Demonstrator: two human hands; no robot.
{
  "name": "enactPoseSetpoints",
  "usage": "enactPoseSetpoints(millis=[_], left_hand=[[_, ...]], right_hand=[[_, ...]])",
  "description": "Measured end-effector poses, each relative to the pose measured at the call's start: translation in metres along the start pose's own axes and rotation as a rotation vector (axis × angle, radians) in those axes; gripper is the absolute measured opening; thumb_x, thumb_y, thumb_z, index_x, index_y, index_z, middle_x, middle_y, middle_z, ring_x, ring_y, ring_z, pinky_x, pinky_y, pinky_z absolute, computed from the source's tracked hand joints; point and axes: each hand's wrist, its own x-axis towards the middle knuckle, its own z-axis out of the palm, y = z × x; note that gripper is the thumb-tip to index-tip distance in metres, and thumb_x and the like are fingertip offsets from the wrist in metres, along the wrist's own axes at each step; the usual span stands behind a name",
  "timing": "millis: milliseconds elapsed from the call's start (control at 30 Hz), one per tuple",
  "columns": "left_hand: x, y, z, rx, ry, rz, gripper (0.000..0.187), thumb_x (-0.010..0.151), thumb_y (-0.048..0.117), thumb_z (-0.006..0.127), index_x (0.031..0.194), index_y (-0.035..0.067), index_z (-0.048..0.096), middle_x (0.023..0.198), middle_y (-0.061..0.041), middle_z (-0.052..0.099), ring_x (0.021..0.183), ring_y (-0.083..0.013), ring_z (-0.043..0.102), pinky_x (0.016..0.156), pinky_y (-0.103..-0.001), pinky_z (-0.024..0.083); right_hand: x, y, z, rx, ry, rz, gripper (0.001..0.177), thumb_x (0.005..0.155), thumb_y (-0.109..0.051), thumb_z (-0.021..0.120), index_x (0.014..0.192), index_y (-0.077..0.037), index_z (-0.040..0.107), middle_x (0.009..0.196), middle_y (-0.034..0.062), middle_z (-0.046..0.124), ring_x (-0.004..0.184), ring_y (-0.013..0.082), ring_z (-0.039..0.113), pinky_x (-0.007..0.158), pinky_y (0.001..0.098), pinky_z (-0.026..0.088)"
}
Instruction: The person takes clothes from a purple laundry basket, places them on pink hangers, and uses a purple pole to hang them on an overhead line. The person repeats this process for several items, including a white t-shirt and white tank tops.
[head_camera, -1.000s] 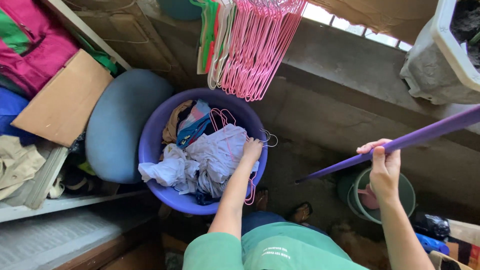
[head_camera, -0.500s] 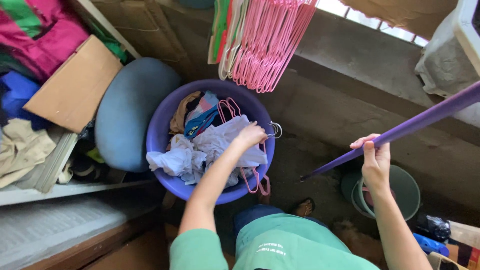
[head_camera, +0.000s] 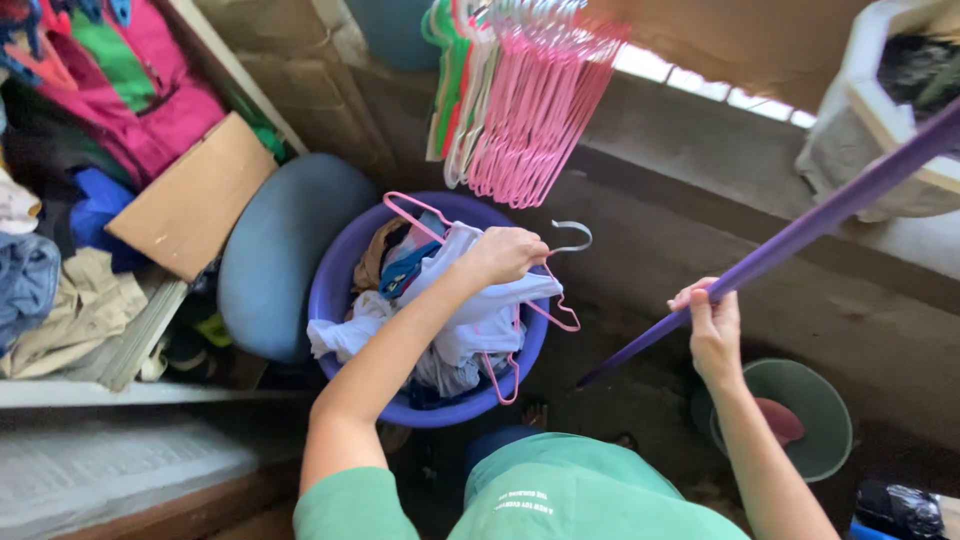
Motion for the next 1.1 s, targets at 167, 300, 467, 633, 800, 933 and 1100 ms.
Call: enactPoseSetpoints(millis=[167,300,467,633,800,933,1100], left_hand=[[0.028,0.014,-0.059,-0.097,0.088,-0.059,0.024,0.099,0.053,0.054,0.099,0.033,0.067,0.09,0.003,0.069,0.095,-0.0221,0.07,0.08,-0.04,0.058],[0.057,0.029,-0.115,-0.313,0.207,0.0,0.019,0.097,0.044,0.064,0.102,0.027,0.072,0.093,-0.001,0.075,0.098,-0.0268,0.072,0.082,-0.043,0.058],[0.085,0.079,-0.192,-0.523,0.299,0.131,0.011,0.096,0.025,0.065,0.089,0.016,0.067,0.077,-0.012,0.067,0.085,-0.0345,0.07,0.073,-0.042,0.055],[0.127,0.103,-0.192,-0.659,0.396,0.193,0.009,0.096,0.022,0.067,0.087,0.019,0.067,0.072,-0.006,0.067,0.079,-0.0257,0.071,0.071,-0.033,0.055],[0.166,0.132,-0.207,-0.866,0.463,0.274,0.008,0.097,0.018,0.068,0.091,0.014,0.072,0.07,-0.01,0.067,0.07,-0.0154,0.062,0.071,-0.034,0.054],[0.199,0.163,-0.224,-0.895,0.439,0.345,0.007,0.097,0.019,0.068,0.093,0.018,0.073,0.068,-0.001,0.062,0.071,-0.0084,0.057,0.071,-0.029,0.052],[0.242,0.204,-0.24,-0.866,0.467,0.419,0.009,0.096,0.019,0.07,0.088,0.018,0.073,0.065,0.0,0.064,0.063,-0.0116,0.062,0.065,-0.028,0.053]], right_hand=[[-0.003,-0.005,0.006,0.001,0.052,-0.022,0.012,0.113,-0.016,0.051,0.114,-0.004,0.049,0.081,0.0064,0.056,0.08,0.0186,0.059,0.091,0.0458,0.057],[0.0,-0.013,0.008,0.009,0.101,-0.045,0.007,0.112,-0.01,0.053,0.11,-0.003,0.052,0.078,0.0055,0.055,0.075,0.0158,0.057,0.084,0.0403,0.057],[0.008,-0.03,-0.003,-0.012,0.175,-0.097,0.009,0.111,-0.012,0.057,0.109,-0.004,0.054,0.078,0.0062,0.057,0.074,0.0154,0.059,0.082,0.0371,0.056],[0.013,-0.03,-0.032,-0.074,0.243,-0.123,0.012,0.11,-0.016,0.06,0.108,-0.005,0.056,0.077,0.0068,0.059,0.074,0.017,0.061,0.082,0.0351,0.054],[0.018,-0.048,-0.071,-0.114,0.402,-0.225,0.012,0.109,-0.006,0.062,0.104,-0.009,0.051,0.104,0.0112,0.066,0.072,0.0128,0.061,0.071,0.0252,0.052],[0.023,-0.058,-0.099,-0.123,0.503,-0.238,0.019,0.103,0.001,0.066,0.102,-0.008,0.05,0.108,0.0117,0.068,0.069,0.0099,0.06,0.068,0.0225,0.052],[0.028,-0.06,-0.122,-0.152,0.55,-0.204,0.024,0.101,-0.001,0.068,0.096,-0.015,0.049,0.118,0.0073,0.072,0.067,0.0016,0.058,0.065,0.0158,0.048]])
